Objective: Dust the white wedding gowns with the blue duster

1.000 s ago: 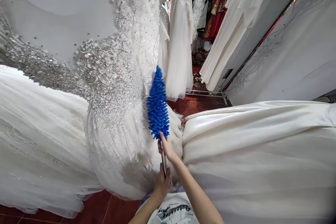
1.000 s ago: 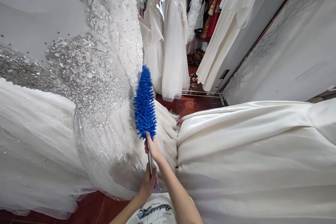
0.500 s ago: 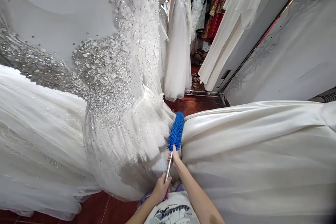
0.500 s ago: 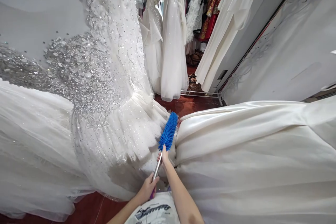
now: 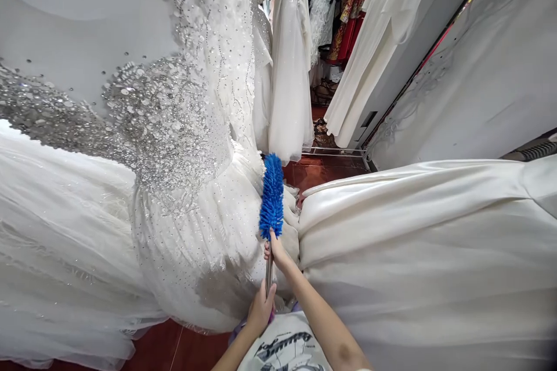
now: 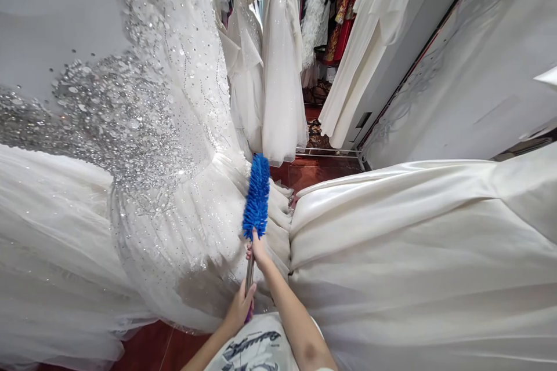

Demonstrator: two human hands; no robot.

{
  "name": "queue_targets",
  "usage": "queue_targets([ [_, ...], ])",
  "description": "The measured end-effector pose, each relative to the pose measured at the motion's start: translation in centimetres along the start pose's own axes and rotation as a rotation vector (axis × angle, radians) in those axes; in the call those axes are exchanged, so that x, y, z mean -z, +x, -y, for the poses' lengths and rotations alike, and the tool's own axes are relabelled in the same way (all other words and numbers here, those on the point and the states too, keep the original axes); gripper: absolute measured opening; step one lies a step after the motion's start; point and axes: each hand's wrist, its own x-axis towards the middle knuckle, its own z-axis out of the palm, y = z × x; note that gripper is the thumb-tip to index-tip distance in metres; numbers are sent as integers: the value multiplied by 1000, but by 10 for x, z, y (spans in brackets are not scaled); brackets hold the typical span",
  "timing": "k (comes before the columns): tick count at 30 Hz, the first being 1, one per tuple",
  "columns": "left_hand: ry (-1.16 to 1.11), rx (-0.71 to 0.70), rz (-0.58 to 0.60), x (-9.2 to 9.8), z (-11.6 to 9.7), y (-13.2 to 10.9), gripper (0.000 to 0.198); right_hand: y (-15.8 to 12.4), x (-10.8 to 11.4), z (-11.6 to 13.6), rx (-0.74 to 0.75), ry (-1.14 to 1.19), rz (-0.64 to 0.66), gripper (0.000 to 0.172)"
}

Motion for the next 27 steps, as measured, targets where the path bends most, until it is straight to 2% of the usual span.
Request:
queue_targets([
  [3,76,2,48,-2,1,-1,60,9,25,-9,-33,-3,-101,43],
  [6,59,-4,95,-5,-4,-2,55,9,34,-5,-12,-11,-139,46],
  [9,-9,-69,65,-6,-13,-3,51,2,19,9,53,-24,-71,44],
  [13,-58,-143,-74,-3,-24,-4,58,-9,-18,23,103,-57,79,42],
  [15,-53,-127,-132,0,-22,-3,64,-11,-29,22,94,-73,118,41],
  [17,-38,-99,-125,1,-14,0,64,-8,-29,17,65,-81,111,38],
  [19,-27,-59,-61,1,-3,4,62,-2,-18,10,24,-78,63,35],
  [23,1,-12,100,-6,18,9,54,6,24,-8,-61,-72,-96,33],
  [25,14,-5,150,-10,22,9,54,7,40,-11,-84,-81,-154,34],
  [27,15,-5,165,-13,18,8,52,6,45,-7,-82,-90,-158,35],
])
